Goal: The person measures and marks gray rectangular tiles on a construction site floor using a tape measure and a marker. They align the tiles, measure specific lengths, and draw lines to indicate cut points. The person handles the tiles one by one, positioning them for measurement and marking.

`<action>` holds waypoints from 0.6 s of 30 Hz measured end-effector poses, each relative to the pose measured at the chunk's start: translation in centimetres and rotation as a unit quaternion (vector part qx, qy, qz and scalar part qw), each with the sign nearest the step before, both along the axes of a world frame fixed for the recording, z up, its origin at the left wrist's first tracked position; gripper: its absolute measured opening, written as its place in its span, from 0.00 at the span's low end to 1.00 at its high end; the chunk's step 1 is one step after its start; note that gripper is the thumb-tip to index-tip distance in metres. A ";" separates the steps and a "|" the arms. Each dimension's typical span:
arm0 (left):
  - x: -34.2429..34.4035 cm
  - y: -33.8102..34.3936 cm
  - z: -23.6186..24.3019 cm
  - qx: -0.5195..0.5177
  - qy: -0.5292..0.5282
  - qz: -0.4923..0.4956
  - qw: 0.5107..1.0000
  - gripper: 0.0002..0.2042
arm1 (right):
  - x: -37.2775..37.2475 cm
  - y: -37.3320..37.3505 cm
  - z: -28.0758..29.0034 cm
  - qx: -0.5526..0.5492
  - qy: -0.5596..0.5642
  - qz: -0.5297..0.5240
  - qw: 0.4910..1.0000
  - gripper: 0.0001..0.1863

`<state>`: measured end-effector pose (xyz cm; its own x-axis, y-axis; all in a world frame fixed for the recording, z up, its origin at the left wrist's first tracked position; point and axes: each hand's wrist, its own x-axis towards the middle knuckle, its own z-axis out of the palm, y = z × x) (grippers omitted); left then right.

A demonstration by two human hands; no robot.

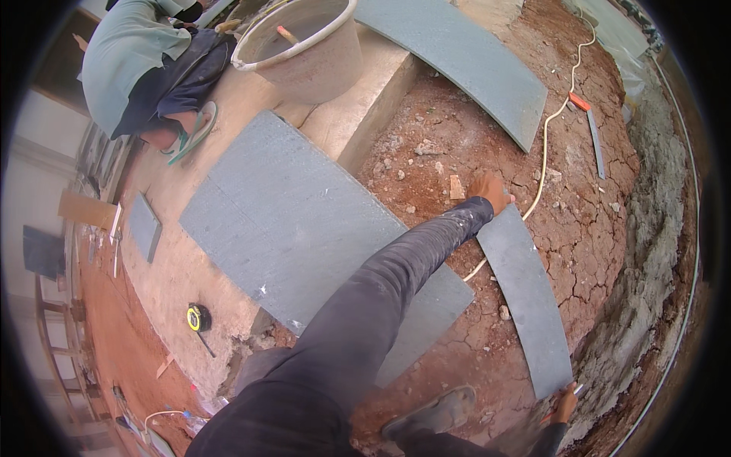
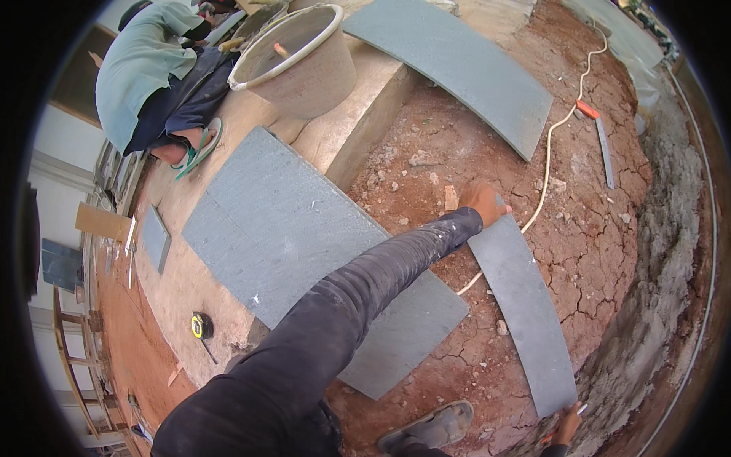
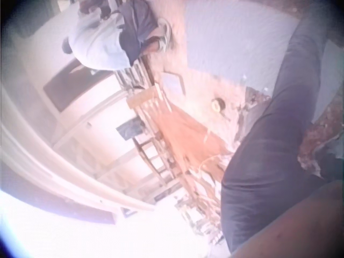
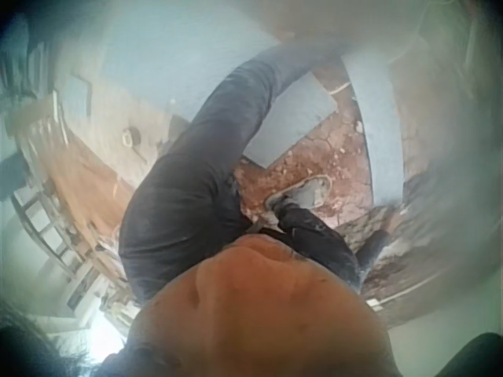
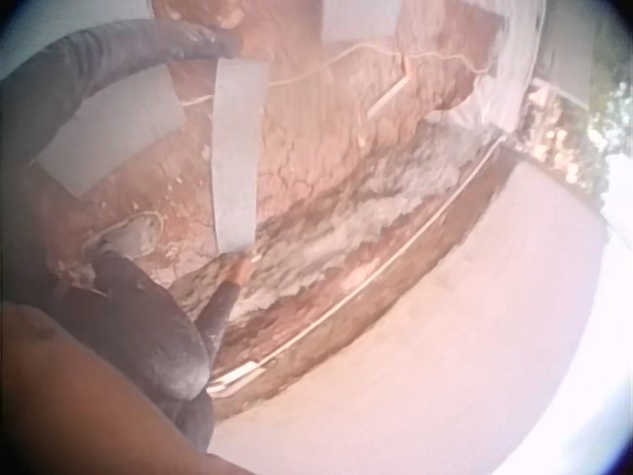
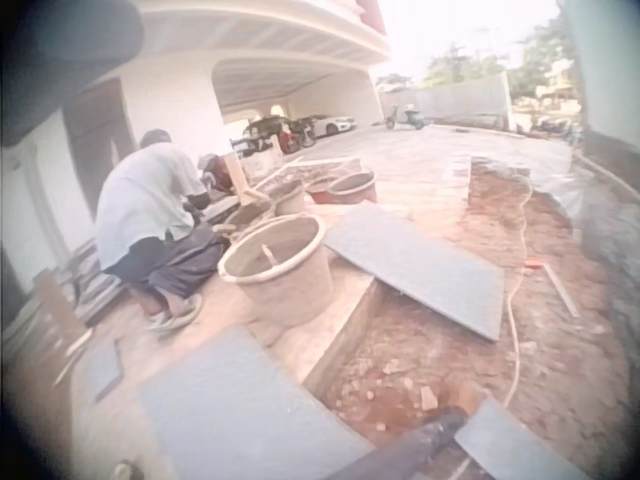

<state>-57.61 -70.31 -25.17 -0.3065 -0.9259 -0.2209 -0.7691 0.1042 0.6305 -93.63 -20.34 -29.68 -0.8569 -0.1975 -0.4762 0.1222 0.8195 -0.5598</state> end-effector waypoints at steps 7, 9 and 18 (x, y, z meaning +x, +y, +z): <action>2.7 1.9 4.6 -0.059 0.003 -0.153 0.987 0.19 | 3.1 -1.9 3.0 -0.084 0.094 0.031 0.992 0.33; 6.0 3.2 5.6 -0.110 0.040 -0.165 0.979 0.18 | 7.7 -5.0 5.4 -0.125 0.070 0.083 0.986 0.31; 27.8 5.9 15.9 -0.178 0.038 -0.005 0.983 0.14 | 24.8 -12.8 5.6 -0.161 -0.105 0.497 0.846 0.26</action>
<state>-29.84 -64.44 -9.26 -0.3196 -0.9370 0.1412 -0.7188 0.3369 0.6081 -68.87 -33.16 -24.12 -0.0950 -0.9196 -0.3812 -0.4137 0.3848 -0.8251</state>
